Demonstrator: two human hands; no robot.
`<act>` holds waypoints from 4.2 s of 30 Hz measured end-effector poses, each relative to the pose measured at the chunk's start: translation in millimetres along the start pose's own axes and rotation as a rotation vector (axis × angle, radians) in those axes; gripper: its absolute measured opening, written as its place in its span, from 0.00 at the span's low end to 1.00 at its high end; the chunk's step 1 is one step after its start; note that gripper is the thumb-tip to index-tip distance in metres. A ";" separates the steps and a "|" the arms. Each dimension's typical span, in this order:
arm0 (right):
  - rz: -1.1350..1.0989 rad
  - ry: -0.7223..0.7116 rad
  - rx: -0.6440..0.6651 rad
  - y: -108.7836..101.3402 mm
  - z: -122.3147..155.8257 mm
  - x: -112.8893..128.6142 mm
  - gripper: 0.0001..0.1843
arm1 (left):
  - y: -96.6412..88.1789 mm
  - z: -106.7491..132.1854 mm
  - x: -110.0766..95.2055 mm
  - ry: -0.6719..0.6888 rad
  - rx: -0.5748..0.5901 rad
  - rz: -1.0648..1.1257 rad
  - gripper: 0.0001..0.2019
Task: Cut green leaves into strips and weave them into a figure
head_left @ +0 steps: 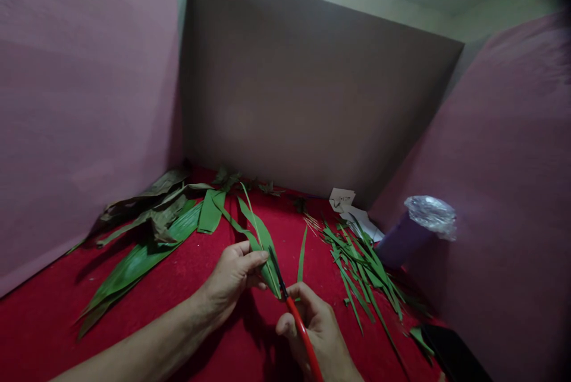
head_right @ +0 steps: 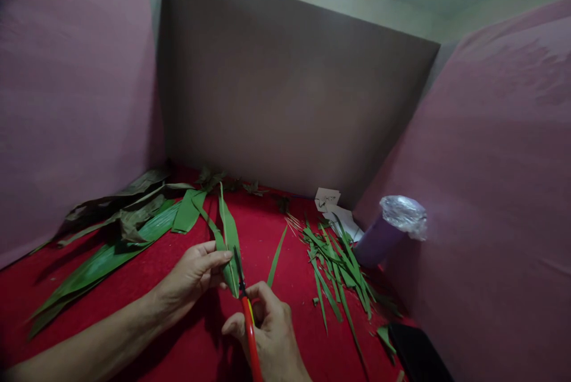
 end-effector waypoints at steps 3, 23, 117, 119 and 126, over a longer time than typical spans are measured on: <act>0.059 -0.006 -0.017 -2.0 -0.5 5.2 0.29 | -0.3 0.3 -0.4 -0.009 -0.011 -0.002 0.07; -0.110 0.071 -0.037 0.3 -2.5 2.8 0.30 | 2.6 0.2 8.1 -0.024 0.047 -0.020 0.05; -0.061 -0.053 -0.033 8.0 3.1 12.7 0.25 | 4.3 6.1 -9.3 0.085 0.015 0.095 0.14; -0.082 -0.046 -0.038 7.8 2.6 10.0 0.24 | 4.5 6.1 -9.6 0.077 0.015 0.098 0.14; -0.019 -0.059 -0.028 7.9 4.4 18.2 0.27 | 3.1 4.4 -9.3 0.081 0.015 0.094 0.15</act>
Point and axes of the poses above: each hand's wrist, its own z-axis away from the middle knuckle, its own y-axis out of the palm, x = y × z, the point moved 8 cm from there along -z, towards the middle knuckle, and after that the axes turned 2 degrees about -z, right-handed, at the moved point
